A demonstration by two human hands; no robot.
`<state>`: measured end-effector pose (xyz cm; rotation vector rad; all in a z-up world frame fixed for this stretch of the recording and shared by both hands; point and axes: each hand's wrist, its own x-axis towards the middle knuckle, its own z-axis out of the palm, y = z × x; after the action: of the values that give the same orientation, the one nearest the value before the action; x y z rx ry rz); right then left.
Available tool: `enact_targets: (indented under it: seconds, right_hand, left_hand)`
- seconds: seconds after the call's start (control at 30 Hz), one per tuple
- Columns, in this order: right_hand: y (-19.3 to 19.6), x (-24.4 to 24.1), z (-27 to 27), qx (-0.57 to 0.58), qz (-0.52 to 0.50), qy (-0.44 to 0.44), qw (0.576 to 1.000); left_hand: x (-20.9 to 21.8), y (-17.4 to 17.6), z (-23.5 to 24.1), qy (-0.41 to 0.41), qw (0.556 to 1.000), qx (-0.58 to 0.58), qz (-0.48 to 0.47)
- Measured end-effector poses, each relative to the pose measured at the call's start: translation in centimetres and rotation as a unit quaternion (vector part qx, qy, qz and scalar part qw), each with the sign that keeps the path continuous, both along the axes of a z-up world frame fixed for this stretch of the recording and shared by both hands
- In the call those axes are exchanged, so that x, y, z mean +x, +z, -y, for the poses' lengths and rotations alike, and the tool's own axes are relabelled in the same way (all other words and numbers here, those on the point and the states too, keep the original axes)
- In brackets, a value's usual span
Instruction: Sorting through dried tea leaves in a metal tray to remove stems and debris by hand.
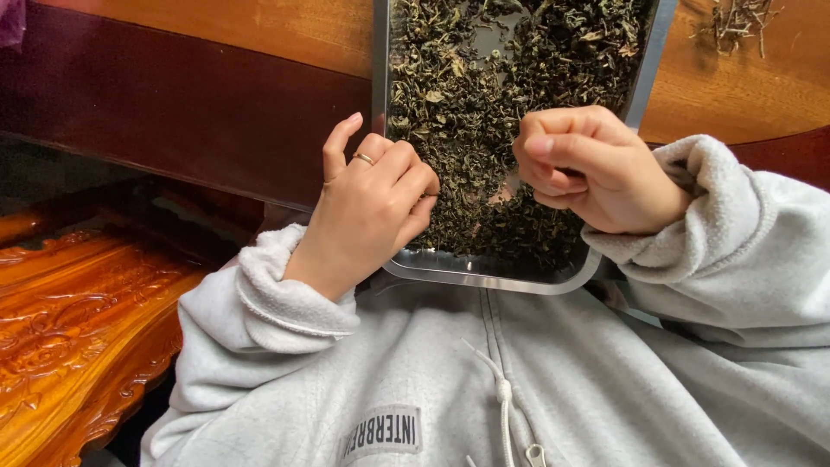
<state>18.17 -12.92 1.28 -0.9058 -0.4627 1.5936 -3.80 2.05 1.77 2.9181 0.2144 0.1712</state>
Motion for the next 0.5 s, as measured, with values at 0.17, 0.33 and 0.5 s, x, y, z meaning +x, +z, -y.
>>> enact_targets:
  seconds: [0.17,0.33,0.5]
  right_hand:
    - [-0.4,-0.2,0.4,0.009,0.043,0.043,0.998]
    - [0.7,-0.7,0.5,0.057,0.25,0.177,0.95]
    - [0.7,-1.0,0.5,0.054,0.236,0.174,0.955]
  left_hand:
    - [1.0,2.1,0.1,-0.006,0.959,-0.283,0.025]
    - [1.5,2.6,1.1,0.055,0.875,-0.479,0.047]
    - [1.4,2.3,2.1,0.06,0.893,-0.442,0.053]
